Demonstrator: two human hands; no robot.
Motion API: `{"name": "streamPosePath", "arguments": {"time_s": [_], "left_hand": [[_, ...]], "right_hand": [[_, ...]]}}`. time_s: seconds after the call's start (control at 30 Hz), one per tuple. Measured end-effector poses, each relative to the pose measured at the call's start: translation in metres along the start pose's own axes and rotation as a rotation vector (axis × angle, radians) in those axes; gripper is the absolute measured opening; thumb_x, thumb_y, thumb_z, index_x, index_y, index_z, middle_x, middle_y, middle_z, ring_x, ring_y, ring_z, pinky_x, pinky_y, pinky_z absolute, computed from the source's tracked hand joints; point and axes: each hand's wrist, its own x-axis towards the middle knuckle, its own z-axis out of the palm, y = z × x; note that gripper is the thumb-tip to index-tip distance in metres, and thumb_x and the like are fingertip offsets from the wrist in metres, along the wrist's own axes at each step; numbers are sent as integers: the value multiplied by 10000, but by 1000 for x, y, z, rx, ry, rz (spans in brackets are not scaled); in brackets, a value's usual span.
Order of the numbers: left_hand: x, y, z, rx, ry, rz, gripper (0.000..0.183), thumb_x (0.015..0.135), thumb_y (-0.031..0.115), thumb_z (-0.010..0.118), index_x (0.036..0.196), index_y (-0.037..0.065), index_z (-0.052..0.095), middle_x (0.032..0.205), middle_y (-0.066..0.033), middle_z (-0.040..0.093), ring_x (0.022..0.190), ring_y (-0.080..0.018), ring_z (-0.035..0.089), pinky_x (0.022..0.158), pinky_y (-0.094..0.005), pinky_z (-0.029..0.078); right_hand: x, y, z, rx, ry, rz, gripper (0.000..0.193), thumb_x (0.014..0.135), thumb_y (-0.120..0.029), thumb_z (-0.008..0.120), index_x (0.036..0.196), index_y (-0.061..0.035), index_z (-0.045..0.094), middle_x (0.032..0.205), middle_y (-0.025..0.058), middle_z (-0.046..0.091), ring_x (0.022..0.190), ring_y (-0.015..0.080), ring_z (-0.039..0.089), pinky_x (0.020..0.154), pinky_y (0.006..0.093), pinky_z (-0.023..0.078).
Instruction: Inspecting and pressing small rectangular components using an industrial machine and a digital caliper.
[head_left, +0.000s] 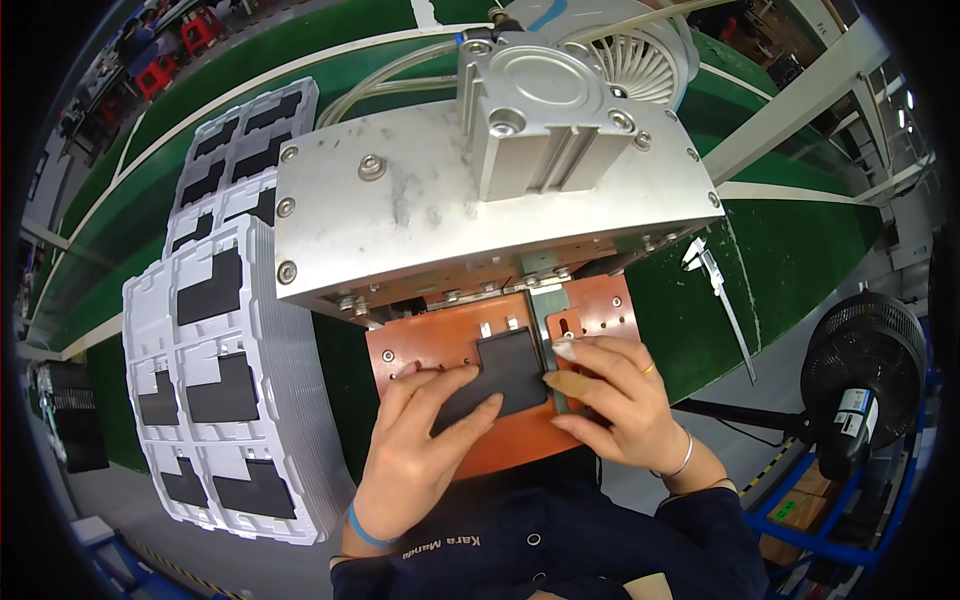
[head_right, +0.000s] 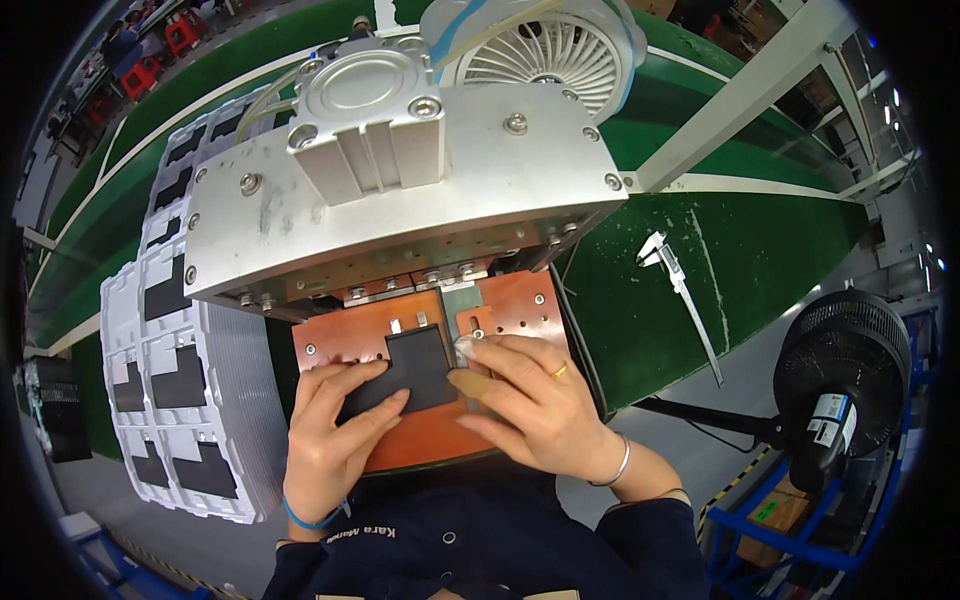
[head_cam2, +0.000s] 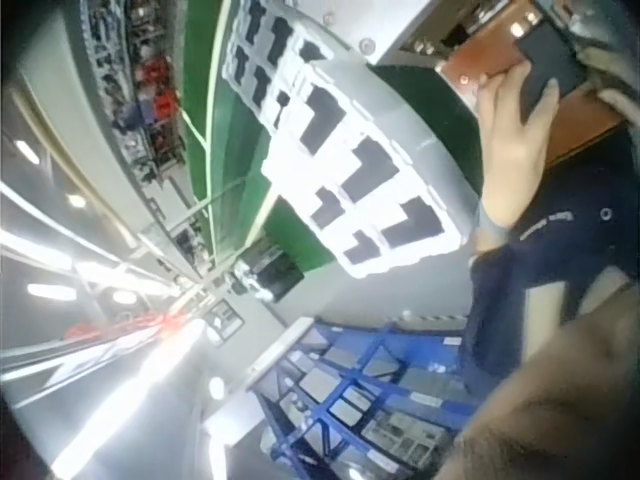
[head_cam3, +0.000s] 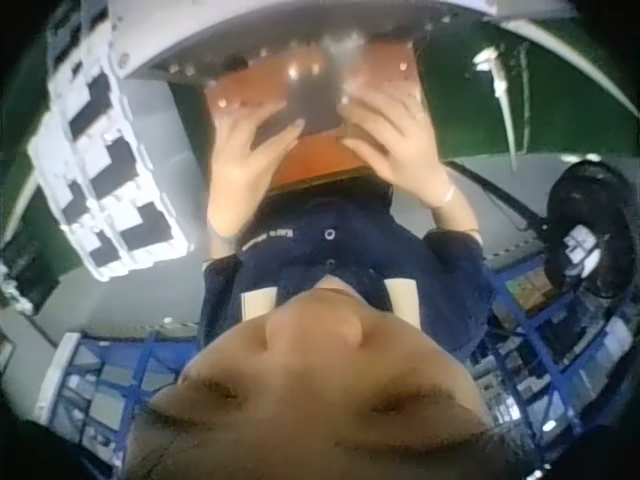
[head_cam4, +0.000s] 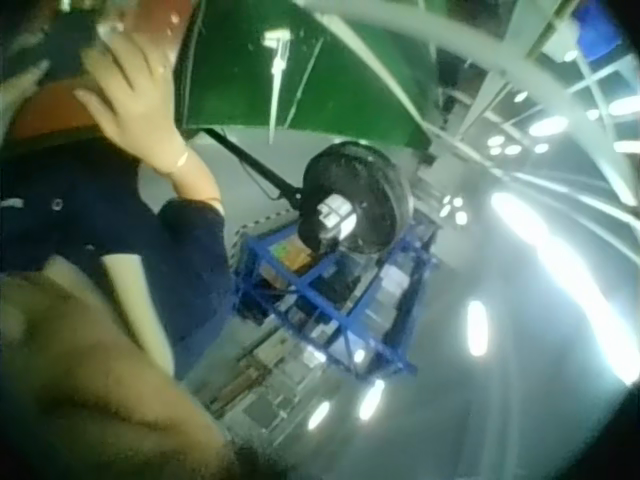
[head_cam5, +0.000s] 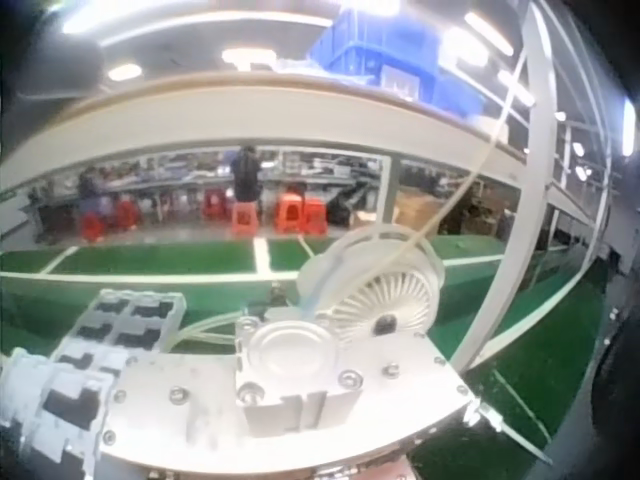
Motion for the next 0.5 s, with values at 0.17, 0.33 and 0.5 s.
{"name": "streamPosePath", "arguments": {"time_s": [0.17, 0.33, 0.5], "left_hand": [[19, -10, 4, 73, 40, -11, 378, 677, 54, 829, 1048, 123, 804, 1150, -113, 699, 1030, -305, 598, 977, -434, 474], [25, -10, 6, 53, 34, -67, 375, 687, 59, 829, 1053, 135, 809, 1155, -97, 710, 1024, -297, 601, 934, -404, 496], [25, -15, 4, 57, 4, -41, 346, 736, 101, 790, 1078, 151, 799, 1230, -77, 686, 1069, -258, 598, 895, -347, 513]], "right_hand": [[-1, 1, 2, -45, -74, 14, 463, 781, -273, 808, 1201, -109, 705, 1333, 57, 615, 1180, 251, 555, 932, 373, 482], [-1, 3, 2, -28, -102, 18, 483, 782, -291, 809, 1218, -112, 702, 1367, 51, 595, 1201, 252, 539, 928, 367, 486], [1, 3, 2, -3, -136, 29, 492, 787, -305, 806, 1229, -118, 697, 1377, 44, 589, 1225, 250, 518, 946, 376, 481]]}}
